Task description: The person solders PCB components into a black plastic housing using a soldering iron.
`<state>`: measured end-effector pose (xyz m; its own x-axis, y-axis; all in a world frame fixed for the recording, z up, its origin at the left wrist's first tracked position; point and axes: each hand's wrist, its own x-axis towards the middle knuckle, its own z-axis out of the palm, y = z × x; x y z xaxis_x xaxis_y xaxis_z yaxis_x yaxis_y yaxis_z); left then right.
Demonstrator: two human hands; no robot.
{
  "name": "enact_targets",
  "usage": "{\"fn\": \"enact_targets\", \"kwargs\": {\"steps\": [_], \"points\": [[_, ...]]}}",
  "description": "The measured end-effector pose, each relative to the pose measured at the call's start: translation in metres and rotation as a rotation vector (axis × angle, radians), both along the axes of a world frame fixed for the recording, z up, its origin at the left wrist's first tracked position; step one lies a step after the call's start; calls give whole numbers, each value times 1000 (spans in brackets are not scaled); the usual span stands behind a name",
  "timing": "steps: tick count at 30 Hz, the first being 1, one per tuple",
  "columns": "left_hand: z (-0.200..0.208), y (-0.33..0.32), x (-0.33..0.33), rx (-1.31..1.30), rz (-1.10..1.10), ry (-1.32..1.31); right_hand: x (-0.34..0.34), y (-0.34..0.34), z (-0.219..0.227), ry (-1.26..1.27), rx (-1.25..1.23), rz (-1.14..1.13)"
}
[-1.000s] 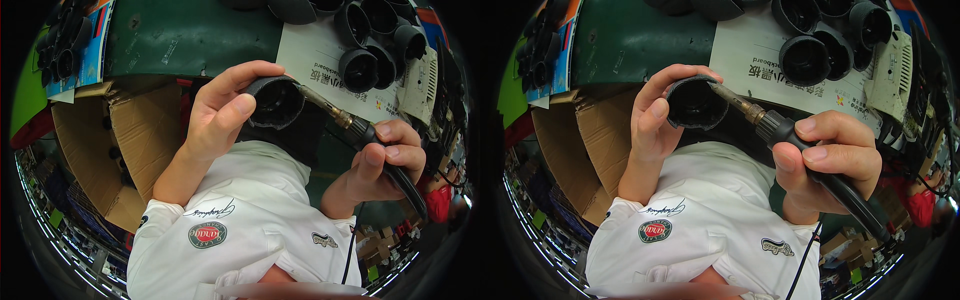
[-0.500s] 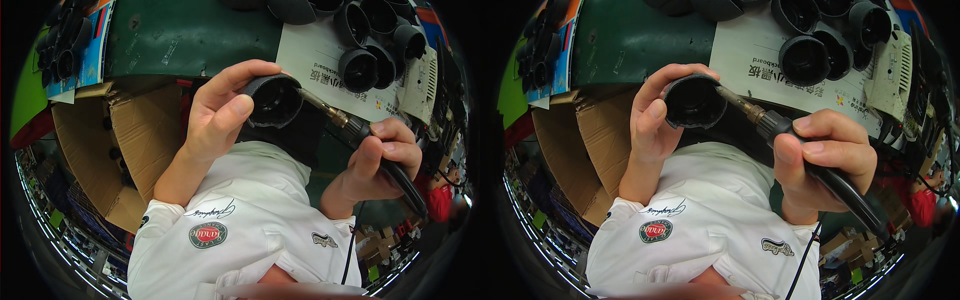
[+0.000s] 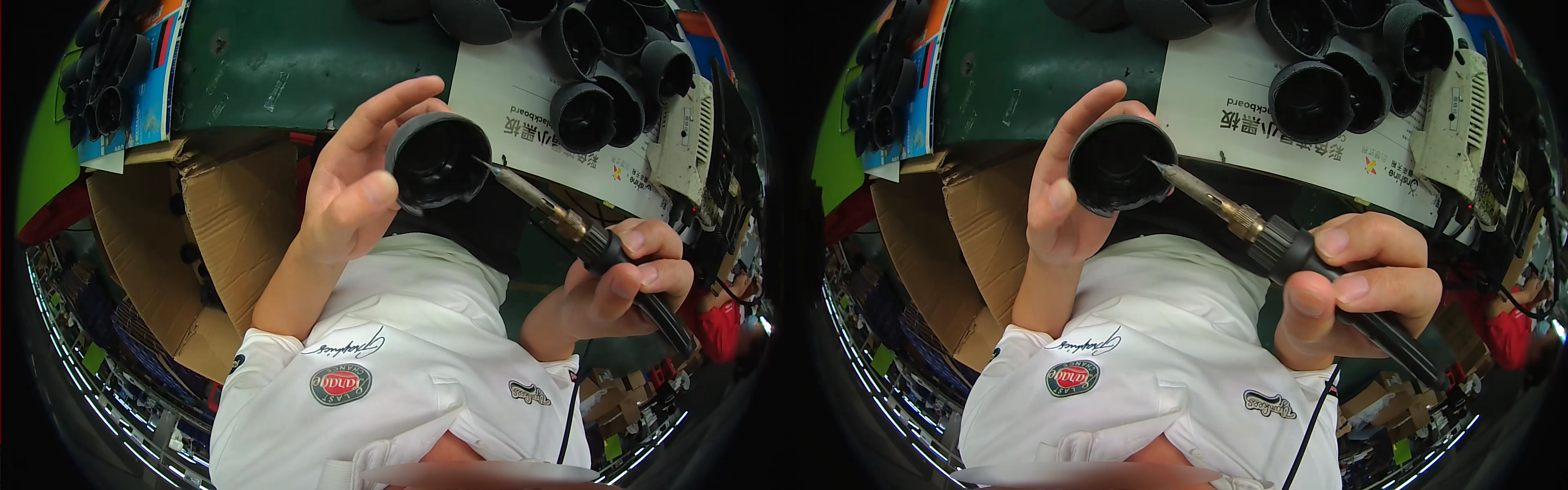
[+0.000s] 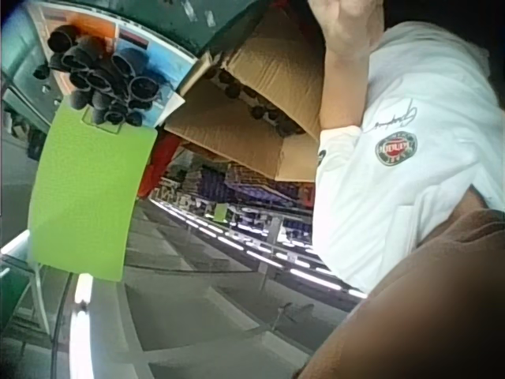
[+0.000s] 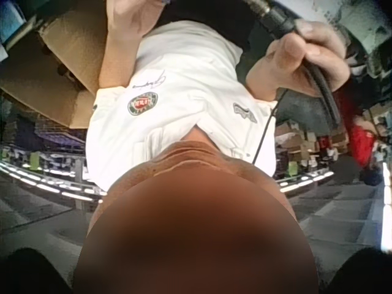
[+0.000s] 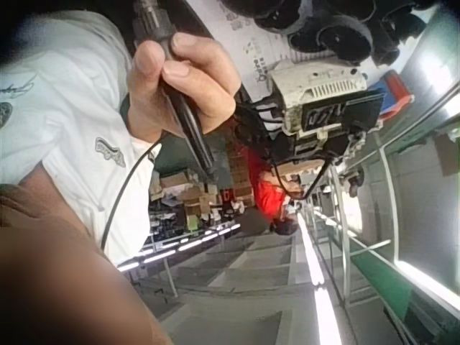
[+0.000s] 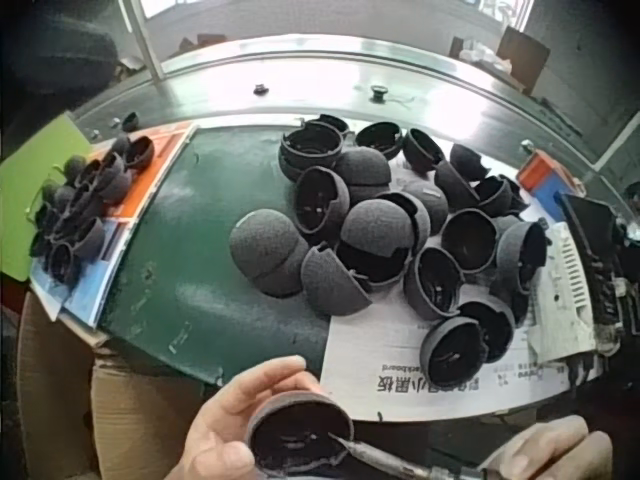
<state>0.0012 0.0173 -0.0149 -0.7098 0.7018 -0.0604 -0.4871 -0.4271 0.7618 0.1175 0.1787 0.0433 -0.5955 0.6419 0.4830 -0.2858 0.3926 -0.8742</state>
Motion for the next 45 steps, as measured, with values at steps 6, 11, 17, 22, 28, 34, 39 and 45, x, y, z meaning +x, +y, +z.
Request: {"fn": "enact_targets", "kwargs": {"steps": [6,11,17,22,28,34,39,45], "points": [[-1,-4,-5,93,-72,-38,11,9,6,-32,-55,-10],[2,-4,-1,115,-73,-50,11,8,-1,-42,-39,12],[-1,-1,4,213,55,-182,5,11,-3,-41,72,35],[-4,-1,1,198,-4,-143,1,2,-2,-15,-14,-37],[-2,-1,3,199,-9,-166,0,5,-3,-30,49,51],[-2,0,3,161,-1,-157,-3,8,-4,-52,115,59],[-2,1,3,153,-1,-140,-5,8,-3,-45,134,77],[-3,1,3,148,-4,-126,-8,6,-5,-33,118,61]]}}
